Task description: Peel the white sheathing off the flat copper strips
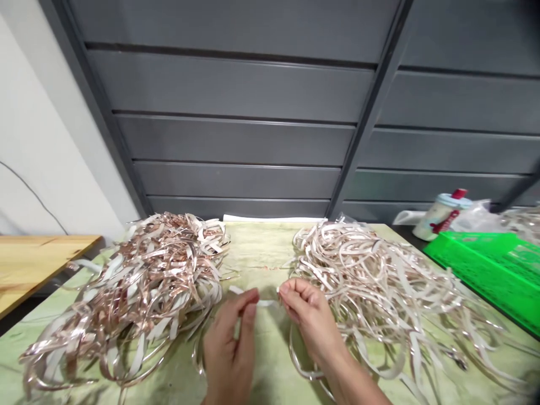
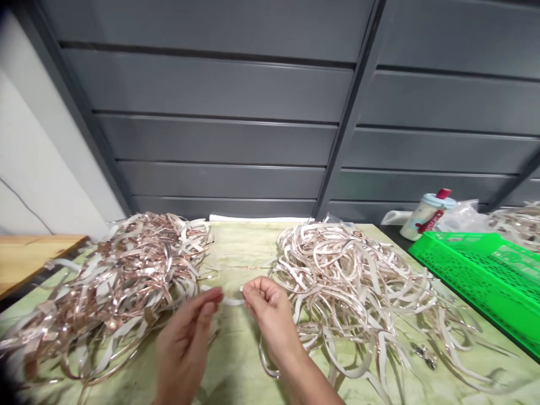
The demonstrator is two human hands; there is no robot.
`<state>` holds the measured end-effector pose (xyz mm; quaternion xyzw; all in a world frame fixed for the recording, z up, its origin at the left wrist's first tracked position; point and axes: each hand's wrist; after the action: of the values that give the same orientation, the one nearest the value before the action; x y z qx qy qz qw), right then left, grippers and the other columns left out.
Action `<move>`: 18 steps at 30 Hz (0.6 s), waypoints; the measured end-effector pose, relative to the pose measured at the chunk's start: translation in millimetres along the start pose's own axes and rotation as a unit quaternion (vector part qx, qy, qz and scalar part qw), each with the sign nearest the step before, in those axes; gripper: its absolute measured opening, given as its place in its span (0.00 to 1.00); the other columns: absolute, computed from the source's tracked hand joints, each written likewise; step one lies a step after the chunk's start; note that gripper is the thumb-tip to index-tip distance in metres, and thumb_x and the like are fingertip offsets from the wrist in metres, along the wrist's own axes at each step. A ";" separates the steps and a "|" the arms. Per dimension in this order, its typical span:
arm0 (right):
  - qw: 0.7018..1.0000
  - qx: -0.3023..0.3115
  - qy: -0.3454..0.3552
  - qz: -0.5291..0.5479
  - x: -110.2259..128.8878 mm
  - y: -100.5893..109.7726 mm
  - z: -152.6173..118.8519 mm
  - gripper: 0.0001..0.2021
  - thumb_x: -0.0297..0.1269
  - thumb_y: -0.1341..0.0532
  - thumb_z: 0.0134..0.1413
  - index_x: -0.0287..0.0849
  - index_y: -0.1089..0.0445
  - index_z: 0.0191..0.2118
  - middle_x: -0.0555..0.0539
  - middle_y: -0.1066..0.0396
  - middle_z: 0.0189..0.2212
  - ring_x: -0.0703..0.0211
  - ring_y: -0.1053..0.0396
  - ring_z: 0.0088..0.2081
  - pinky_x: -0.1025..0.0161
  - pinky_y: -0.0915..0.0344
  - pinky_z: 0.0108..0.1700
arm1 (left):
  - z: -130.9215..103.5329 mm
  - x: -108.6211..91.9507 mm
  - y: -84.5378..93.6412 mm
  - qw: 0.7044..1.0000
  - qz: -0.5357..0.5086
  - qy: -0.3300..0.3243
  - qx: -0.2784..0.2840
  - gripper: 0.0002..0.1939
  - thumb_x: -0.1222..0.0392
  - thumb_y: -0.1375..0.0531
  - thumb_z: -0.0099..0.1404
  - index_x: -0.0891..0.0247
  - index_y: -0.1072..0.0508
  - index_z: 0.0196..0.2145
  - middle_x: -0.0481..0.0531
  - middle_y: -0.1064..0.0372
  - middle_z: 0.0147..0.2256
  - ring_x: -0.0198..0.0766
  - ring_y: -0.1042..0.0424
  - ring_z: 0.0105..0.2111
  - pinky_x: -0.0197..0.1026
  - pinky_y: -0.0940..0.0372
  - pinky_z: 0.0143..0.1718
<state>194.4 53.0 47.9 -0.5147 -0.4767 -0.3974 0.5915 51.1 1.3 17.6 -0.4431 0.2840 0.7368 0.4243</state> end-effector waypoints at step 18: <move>0.993 0.019 -0.055 0.099 -50.2 -21.0 -10.5 0.15 0.44 0.33 0.53 0.41 0.35 0.25 0.53 0.35 0.19 0.65 0.38 0.22 0.67 0.40 0.27 | -3.9 9.5 -29.7 0.860 -0.320 0.394 -0.053 0.13 0.55 0.28 0.45 0.67 0.23 0.22 0.52 0.26 0.22 0.35 0.28 0.23 0.35 0.32 0.27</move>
<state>164.3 38.3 3.7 -0.5693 -0.4621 -0.2989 0.6108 76.5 16.0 6.1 -0.7848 0.2306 0.3381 0.4654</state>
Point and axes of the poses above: each hand's wrist, its own z-axis towards the middle knuckle, its own y-axis out of the back of the hand, x = y × z
